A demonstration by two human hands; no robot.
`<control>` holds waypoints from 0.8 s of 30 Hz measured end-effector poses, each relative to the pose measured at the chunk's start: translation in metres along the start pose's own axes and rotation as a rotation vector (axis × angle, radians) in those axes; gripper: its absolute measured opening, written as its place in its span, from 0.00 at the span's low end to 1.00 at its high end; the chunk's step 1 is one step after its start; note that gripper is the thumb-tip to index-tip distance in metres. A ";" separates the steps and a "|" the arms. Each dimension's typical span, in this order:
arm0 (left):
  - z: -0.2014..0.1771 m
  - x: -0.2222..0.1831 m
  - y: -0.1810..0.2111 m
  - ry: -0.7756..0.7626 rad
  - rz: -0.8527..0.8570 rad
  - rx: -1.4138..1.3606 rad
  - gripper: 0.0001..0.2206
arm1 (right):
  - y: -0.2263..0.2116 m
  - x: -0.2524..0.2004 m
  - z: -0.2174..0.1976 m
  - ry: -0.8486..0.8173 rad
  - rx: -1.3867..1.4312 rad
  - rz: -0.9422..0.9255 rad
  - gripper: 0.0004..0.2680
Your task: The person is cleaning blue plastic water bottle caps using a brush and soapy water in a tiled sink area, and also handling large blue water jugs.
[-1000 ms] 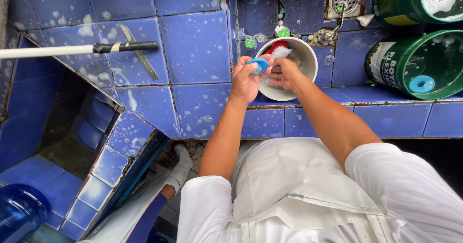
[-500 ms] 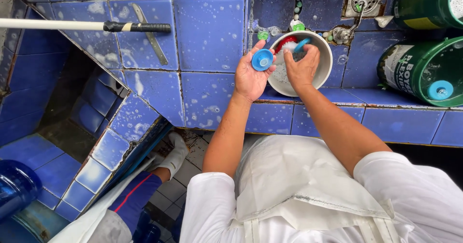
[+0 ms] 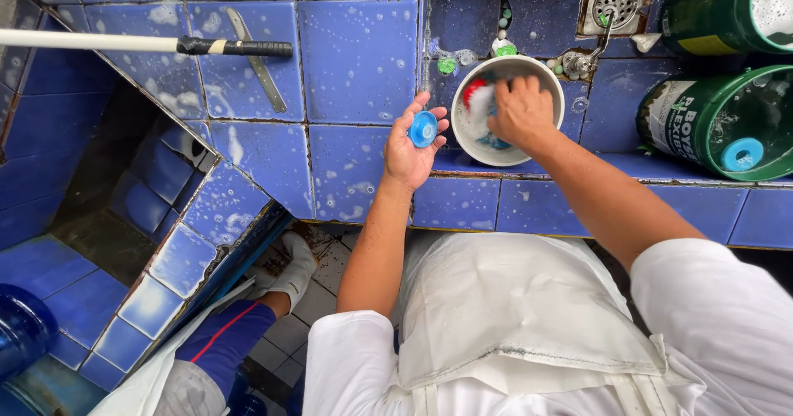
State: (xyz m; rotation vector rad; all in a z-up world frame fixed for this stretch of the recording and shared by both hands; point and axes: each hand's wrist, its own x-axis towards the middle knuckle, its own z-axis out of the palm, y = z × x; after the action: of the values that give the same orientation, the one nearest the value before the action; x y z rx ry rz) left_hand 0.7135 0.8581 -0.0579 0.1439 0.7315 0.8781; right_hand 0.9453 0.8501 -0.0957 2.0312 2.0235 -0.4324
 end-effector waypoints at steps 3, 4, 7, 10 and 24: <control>-0.009 0.005 -0.006 0.010 0.014 0.031 0.24 | -0.008 0.010 -0.025 0.281 -0.016 -0.336 0.17; -0.010 0.003 -0.008 0.012 0.013 0.029 0.24 | -0.003 0.012 -0.008 0.277 -0.017 -0.337 0.17; -0.009 0.005 -0.008 0.066 0.018 -0.042 0.23 | 0.006 0.024 0.008 0.096 0.016 -0.323 0.19; -0.011 0.006 -0.011 0.067 0.020 -0.107 0.23 | -0.003 0.019 -0.013 -0.099 -0.124 -0.268 0.19; -0.007 -0.004 0.008 0.076 0.039 -0.127 0.21 | 0.050 0.039 0.116 0.729 -0.222 -0.445 0.06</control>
State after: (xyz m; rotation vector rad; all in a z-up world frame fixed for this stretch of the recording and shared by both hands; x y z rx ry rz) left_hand 0.7023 0.8586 -0.0577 0.0116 0.7434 0.9687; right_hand 0.9908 0.8426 -0.2202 1.7334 2.7888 0.5338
